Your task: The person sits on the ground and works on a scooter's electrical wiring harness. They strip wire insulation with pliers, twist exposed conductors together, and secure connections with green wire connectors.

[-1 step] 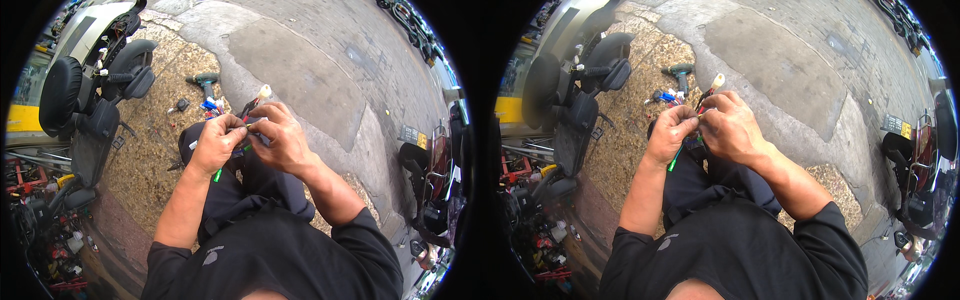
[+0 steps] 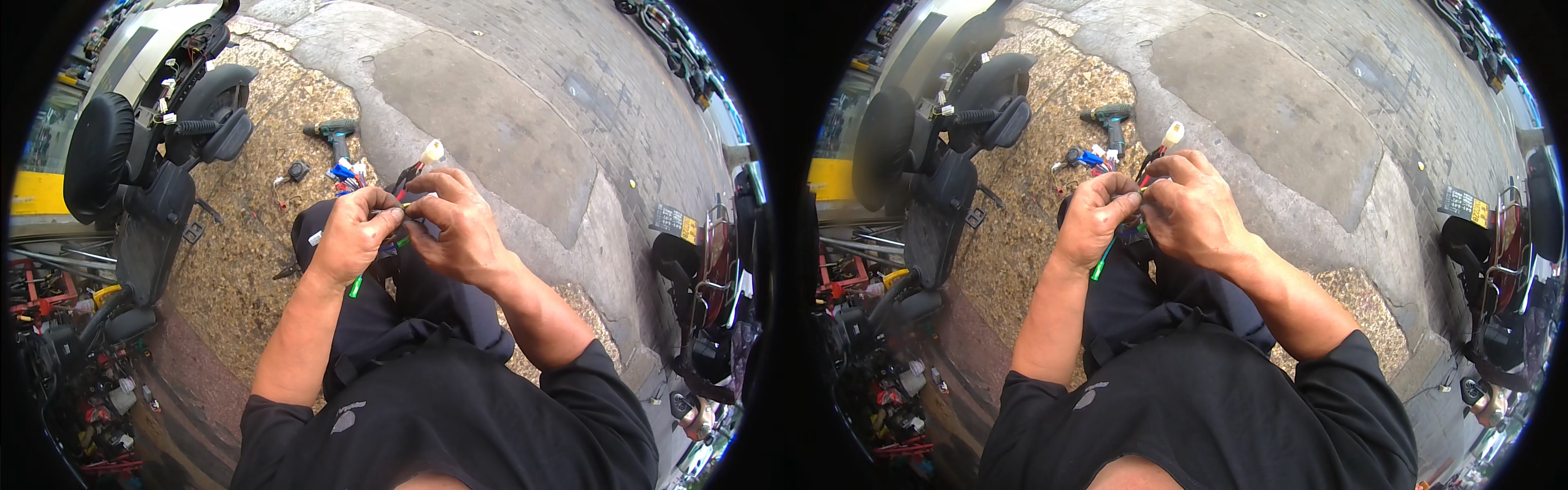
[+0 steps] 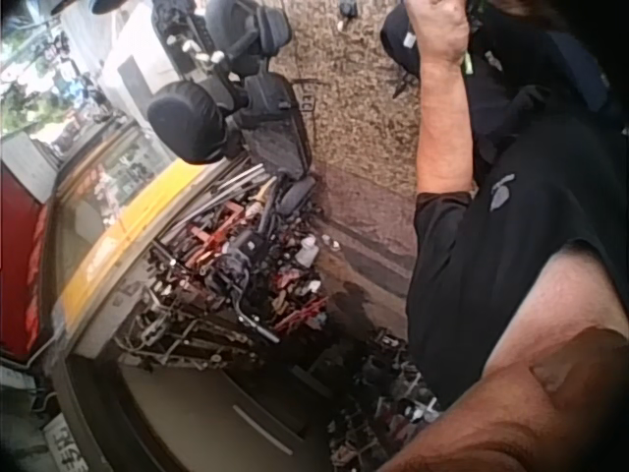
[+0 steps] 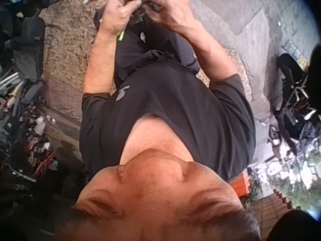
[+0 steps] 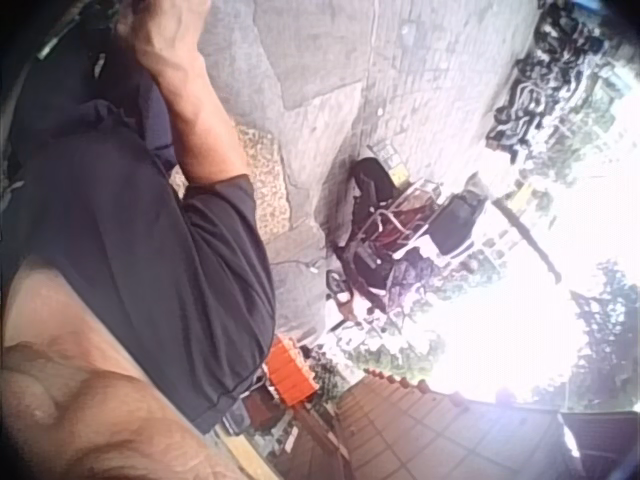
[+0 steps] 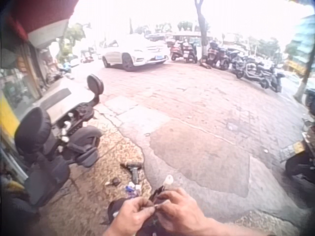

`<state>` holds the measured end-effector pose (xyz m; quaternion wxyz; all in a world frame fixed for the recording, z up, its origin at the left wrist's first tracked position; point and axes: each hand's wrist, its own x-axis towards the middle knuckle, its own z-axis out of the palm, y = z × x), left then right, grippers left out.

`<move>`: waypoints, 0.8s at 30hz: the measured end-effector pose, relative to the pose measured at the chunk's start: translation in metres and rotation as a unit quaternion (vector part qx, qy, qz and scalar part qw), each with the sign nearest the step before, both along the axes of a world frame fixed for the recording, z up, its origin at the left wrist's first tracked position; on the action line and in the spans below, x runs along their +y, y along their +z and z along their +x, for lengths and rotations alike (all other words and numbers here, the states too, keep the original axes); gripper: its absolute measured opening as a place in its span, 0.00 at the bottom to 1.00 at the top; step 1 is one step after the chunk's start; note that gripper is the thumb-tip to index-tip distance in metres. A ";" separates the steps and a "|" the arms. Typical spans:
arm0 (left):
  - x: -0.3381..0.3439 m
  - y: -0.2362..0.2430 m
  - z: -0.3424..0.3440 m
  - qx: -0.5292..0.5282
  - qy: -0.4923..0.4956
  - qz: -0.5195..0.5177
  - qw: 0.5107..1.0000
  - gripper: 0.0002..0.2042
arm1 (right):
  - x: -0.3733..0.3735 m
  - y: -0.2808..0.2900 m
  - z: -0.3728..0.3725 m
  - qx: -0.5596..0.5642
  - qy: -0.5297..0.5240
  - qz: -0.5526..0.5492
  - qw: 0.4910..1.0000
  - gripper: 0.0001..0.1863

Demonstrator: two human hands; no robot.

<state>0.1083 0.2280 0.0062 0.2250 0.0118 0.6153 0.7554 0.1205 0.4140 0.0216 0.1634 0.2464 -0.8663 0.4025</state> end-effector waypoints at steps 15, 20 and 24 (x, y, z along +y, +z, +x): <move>-0.007 0.000 0.001 -0.022 -0.006 0.043 0.999 0.04 | -0.006 -0.013 0.006 -0.063 -0.040 -0.052 0.996 0.05; -0.003 -0.003 0.003 -0.018 0.011 0.029 0.999 0.05 | -0.008 -0.015 0.006 -0.080 -0.035 -0.086 0.993 0.04; -0.002 -0.001 0.003 -0.016 0.008 0.030 0.999 0.04 | -0.007 -0.015 0.006 -0.090 -0.029 -0.095 0.991 0.05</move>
